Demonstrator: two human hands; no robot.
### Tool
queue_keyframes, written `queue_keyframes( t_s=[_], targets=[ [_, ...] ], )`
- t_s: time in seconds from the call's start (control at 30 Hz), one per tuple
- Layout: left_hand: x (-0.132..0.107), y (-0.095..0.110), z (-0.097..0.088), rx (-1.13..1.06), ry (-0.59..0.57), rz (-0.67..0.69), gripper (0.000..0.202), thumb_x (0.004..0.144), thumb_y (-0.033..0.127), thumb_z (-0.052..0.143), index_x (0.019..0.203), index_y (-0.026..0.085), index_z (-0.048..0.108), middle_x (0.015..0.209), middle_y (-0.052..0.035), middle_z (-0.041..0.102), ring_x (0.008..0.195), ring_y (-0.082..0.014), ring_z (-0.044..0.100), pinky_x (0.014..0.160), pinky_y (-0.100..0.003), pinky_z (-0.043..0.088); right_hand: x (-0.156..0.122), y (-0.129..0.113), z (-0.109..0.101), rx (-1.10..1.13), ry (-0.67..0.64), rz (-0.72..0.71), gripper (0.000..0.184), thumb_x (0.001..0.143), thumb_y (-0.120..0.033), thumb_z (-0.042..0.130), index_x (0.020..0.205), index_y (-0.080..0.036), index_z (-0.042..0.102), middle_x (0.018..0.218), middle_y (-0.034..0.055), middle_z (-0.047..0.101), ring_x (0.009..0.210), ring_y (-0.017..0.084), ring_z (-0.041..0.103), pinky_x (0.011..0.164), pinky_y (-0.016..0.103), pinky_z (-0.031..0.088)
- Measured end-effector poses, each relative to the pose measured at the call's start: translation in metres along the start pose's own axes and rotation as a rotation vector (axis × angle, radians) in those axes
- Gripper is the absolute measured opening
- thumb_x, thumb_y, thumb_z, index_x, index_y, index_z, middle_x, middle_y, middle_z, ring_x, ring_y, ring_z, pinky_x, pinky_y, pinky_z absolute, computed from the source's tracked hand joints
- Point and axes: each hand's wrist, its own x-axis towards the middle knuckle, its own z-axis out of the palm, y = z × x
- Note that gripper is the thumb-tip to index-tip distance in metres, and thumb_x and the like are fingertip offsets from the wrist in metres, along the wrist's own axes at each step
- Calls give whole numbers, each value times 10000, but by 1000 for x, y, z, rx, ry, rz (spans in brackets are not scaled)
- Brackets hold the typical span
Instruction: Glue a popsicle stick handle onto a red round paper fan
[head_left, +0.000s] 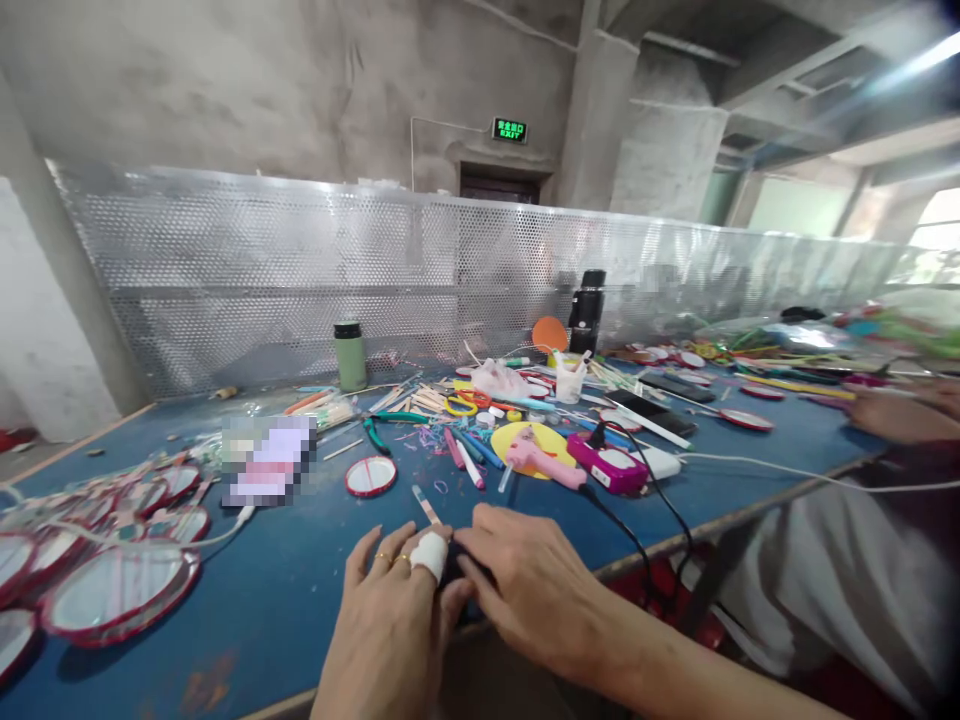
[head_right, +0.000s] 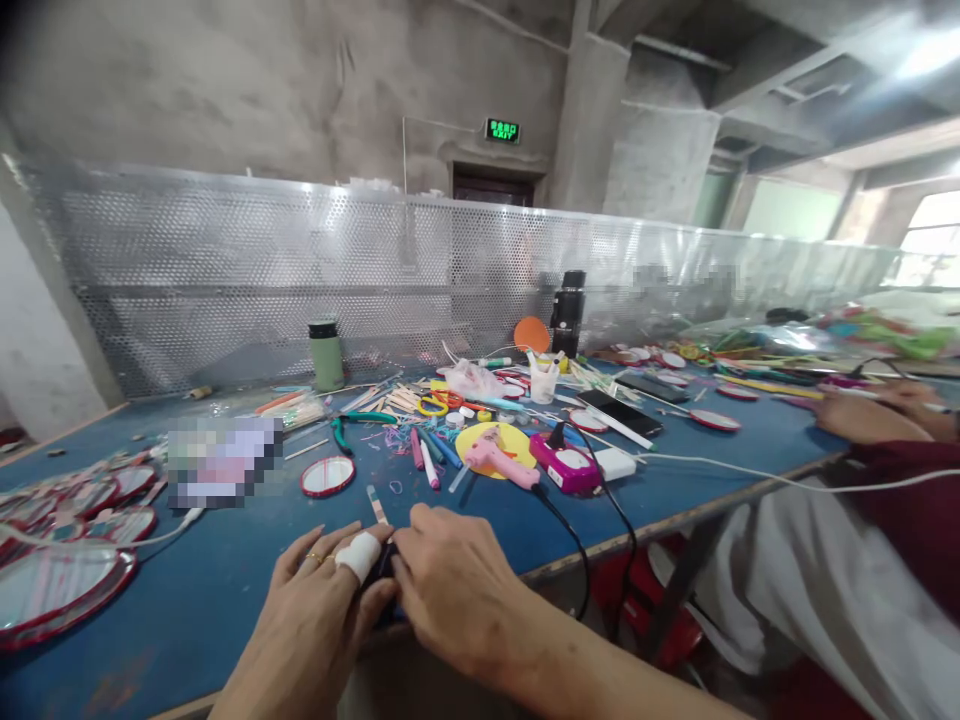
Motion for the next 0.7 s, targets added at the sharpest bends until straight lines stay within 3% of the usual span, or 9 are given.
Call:
queue_keyframes(
  t_s=[0.1,0.17,0.3,0.53,0.7],
  targets=[
    [4,8,-8,-20,-54,-19,253,944,365,602,1145,255,710,1245,-47,729,1158,-305,653,1031,-554,386,1,33,-14,-143,177,70,261,993,-200,441,865,-196,669,890,56,657,842,192,600,777,305,401],
    [7,13,-13,-35,-62,-38,250,936,391,614,1115,257,727,1260,-38,722,1159,-314,655,1032,-578,397,6,58,-20,-299,224,165,236,984,-177,458,993,-155,692,974,110,670,938,242,594,833,337,411],
    [10,19,-16,-50,-56,-98,245,904,401,662,1061,237,754,1235,-24,734,1156,-340,656,1035,-620,412,15,93,-19,-478,62,257,234,968,-218,511,1051,-110,702,1020,156,680,971,301,573,833,385,420],
    [9,13,-12,-21,-120,-50,358,951,454,570,1168,209,714,1321,-39,683,1207,-363,619,1037,-641,422,21,99,-5,-528,-39,328,303,984,-232,474,1154,-88,679,1060,175,719,1028,330,595,814,400,426],
    [10,15,-9,-40,-54,-107,489,902,462,643,1284,157,649,1227,-91,736,1192,-369,624,1043,-632,427,26,101,-6,-546,-63,334,289,973,-242,489,1099,-94,702,1063,176,725,1036,329,610,789,385,429]
  ],
)
